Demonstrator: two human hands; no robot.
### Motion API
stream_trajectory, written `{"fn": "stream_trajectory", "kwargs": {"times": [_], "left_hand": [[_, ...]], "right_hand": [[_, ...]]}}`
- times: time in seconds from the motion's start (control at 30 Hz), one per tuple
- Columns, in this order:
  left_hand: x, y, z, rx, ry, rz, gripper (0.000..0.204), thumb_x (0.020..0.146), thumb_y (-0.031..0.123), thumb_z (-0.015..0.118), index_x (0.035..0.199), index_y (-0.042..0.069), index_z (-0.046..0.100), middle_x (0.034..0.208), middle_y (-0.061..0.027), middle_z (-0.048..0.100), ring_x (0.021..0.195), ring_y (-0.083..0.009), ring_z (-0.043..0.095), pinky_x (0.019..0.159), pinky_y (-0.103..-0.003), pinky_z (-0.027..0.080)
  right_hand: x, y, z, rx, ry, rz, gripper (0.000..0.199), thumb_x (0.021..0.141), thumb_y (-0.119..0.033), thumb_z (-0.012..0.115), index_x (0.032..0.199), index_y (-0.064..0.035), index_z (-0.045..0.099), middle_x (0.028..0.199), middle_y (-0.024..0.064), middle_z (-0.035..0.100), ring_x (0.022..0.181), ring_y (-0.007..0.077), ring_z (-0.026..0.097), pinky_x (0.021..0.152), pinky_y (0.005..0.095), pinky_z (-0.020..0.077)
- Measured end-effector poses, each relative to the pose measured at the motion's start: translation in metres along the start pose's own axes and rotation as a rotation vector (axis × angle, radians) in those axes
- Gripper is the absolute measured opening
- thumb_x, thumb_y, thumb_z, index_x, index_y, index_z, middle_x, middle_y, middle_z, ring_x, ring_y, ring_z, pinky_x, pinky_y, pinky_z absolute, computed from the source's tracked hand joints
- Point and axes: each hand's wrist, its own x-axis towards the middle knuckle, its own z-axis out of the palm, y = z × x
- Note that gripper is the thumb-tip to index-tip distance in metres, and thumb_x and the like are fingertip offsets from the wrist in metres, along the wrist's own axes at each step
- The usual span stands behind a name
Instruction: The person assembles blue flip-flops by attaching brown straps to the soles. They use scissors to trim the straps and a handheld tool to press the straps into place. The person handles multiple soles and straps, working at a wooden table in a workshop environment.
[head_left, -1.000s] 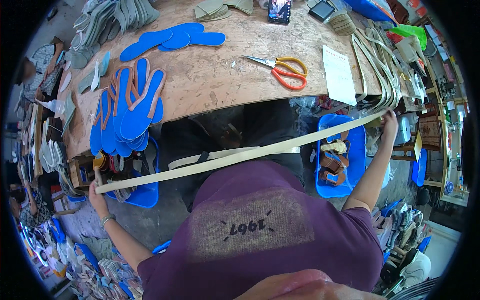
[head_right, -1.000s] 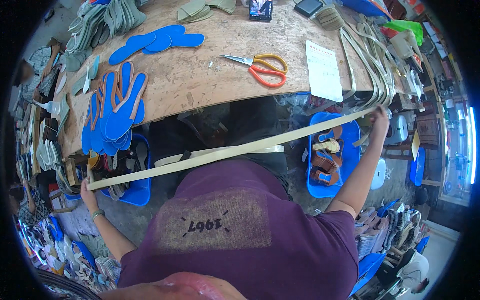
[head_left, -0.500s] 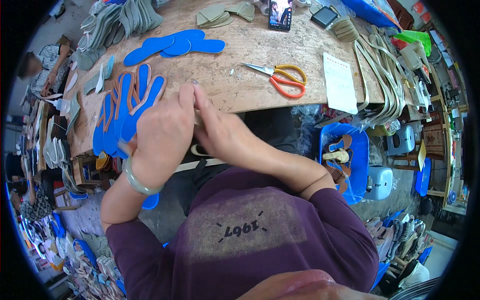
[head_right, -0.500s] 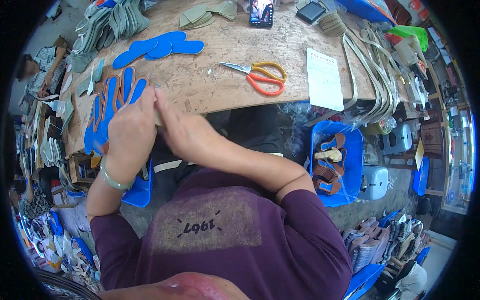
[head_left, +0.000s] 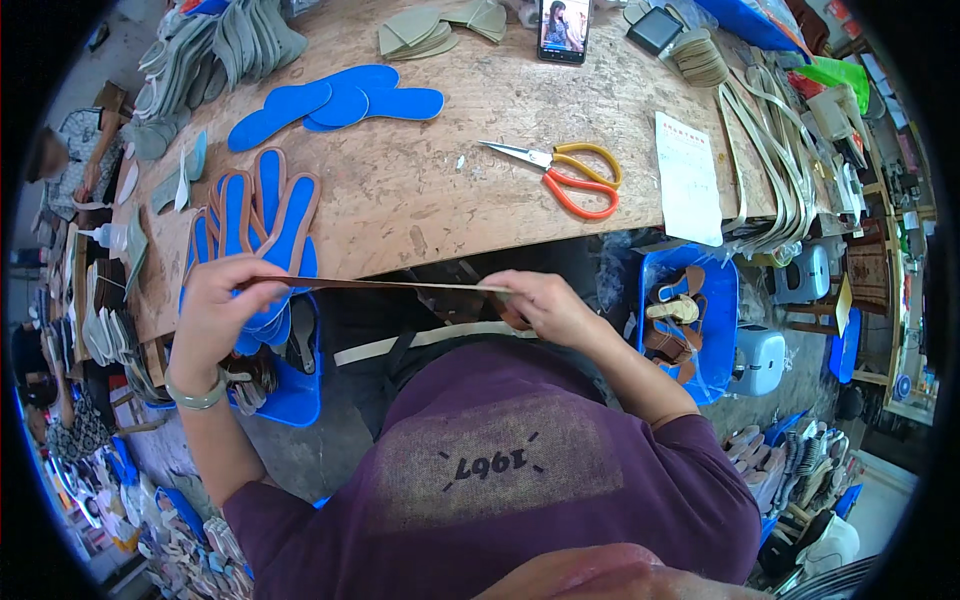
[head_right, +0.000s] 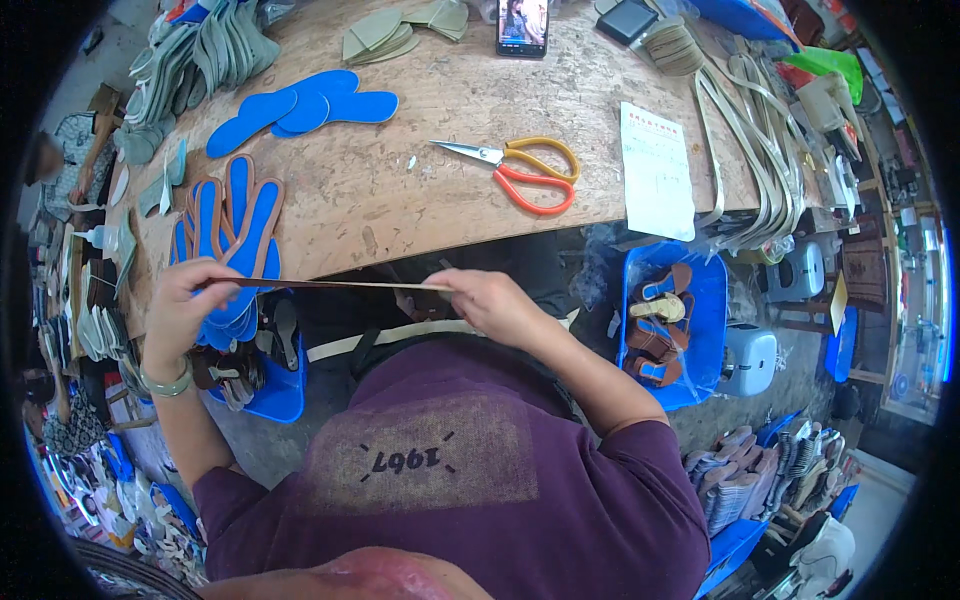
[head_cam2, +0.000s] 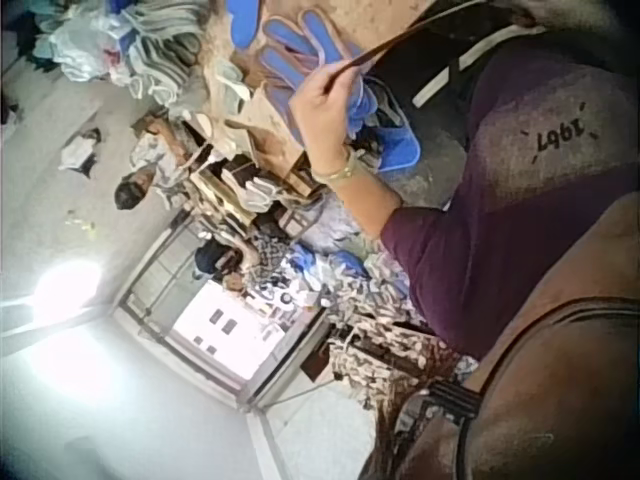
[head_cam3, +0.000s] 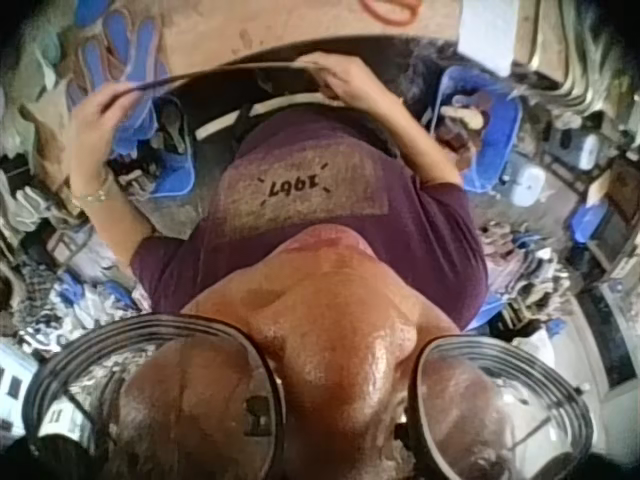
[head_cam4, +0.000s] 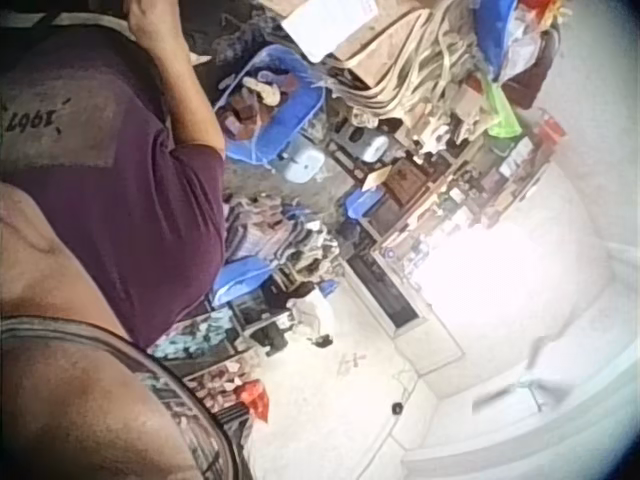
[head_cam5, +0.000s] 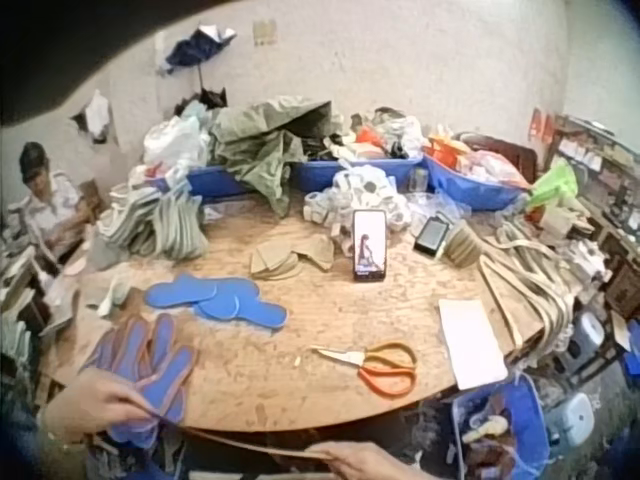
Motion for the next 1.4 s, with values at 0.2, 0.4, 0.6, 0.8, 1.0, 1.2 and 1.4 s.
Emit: {"fn": "stream_trajectory", "kwargs": {"times": [0.2,0.4,0.6,0.8,1.0,1.2,1.4], "left_hand": [[0.009,-0.030,0.047,-1.196,0.132,0.295,0.022,0.084,0.008,0.065,0.102,0.002,0.054,0.104,-0.0130,0.062,0.094,-0.0192,0.060,0.085,-0.030,0.048],[0.033,-0.014,0.150,-1.545,0.009,0.033,0.027,0.087,0.006,0.055,0.114,0.003,0.053,0.084,-0.0006,0.054,0.070,-0.0114,0.054,0.073,-0.034,0.055],[0.043,0.003,0.173,-1.466,-0.060,-0.163,0.024,0.093,0.015,0.054,0.114,0.004,0.053,0.093,-0.0084,0.063,0.074,-0.0139,0.062,0.065,-0.027,0.051],[0.033,-0.002,0.174,-1.388,0.026,-0.154,0.029,0.094,0.017,0.057,0.117,-0.001,0.052,0.099,-0.0120,0.066,0.073,-0.0112,0.064,0.061,-0.019,0.050],[0.031,-0.001,0.168,-1.216,0.021,-0.179,0.022,0.093,0.015,0.058,0.108,-0.001,0.056,0.096,-0.0123,0.068,0.073,-0.0108,0.065,0.061,-0.018,0.049],[0.031,0.002,0.171,-1.121,-0.010,-0.176,0.016,0.091,0.013,0.057,0.099,-0.001,0.060,0.088,-0.0104,0.068,0.066,-0.0089,0.061,0.058,-0.018,0.046],[0.027,0.008,0.177,-1.076,-0.068,-0.189,0.016,0.091,0.014,0.058,0.098,-0.001,0.060,0.085,-0.0080,0.066,0.064,-0.0076,0.059,0.056,-0.018,0.045]], "right_hand": [[0.006,-0.014,-0.024,-0.279,0.113,-0.421,0.031,0.086,-0.007,0.056,0.117,-0.0034,0.058,0.102,0.0131,0.063,0.097,0.0319,0.060,0.086,0.0399,0.0473],[0.033,0.013,-0.102,-1.234,0.590,-0.234,0.042,0.083,-0.005,0.055,0.125,-0.0058,0.051,0.110,0.0137,0.060,0.100,0.0306,0.059,0.085,0.0404,0.0481],[0.038,0.008,-0.116,-1.233,0.508,-0.191,0.045,0.078,-0.007,0.062,0.122,-0.0062,0.051,0.098,0.0159,0.058,0.095,0.0315,0.060,0.080,0.0400,0.0502],[0.004,0.015,-0.087,0.015,0.454,-0.186,0.080,0.072,-0.029,0.075,0.139,-0.0083,0.037,0.103,0.0122,0.057,0.085,0.0172,0.059,0.067,0.0252,0.0482],[-0.037,0.005,-0.026,0.490,-0.036,0.039,0.116,0.051,-0.071,0.076,0.140,-0.0075,0.035,0.101,0.0059,0.053,0.084,0.0143,0.057,0.070,0.0270,0.0453],[-0.034,0.008,-0.013,-0.005,0.002,0.053,0.105,0.046,-0.074,0.071,0.122,-0.0048,0.051,0.083,-0.0011,0.049,0.070,0.0062,0.047,0.061,0.0203,0.0391],[-0.027,-0.006,-0.013,-0.229,-0.064,-0.041,0.087,0.059,-0.055,0.079,0.123,-0.0051,0.048,0.103,0.0142,0.061,0.097,0.0306,0.062,0.083,0.0372,0.0478]]}}
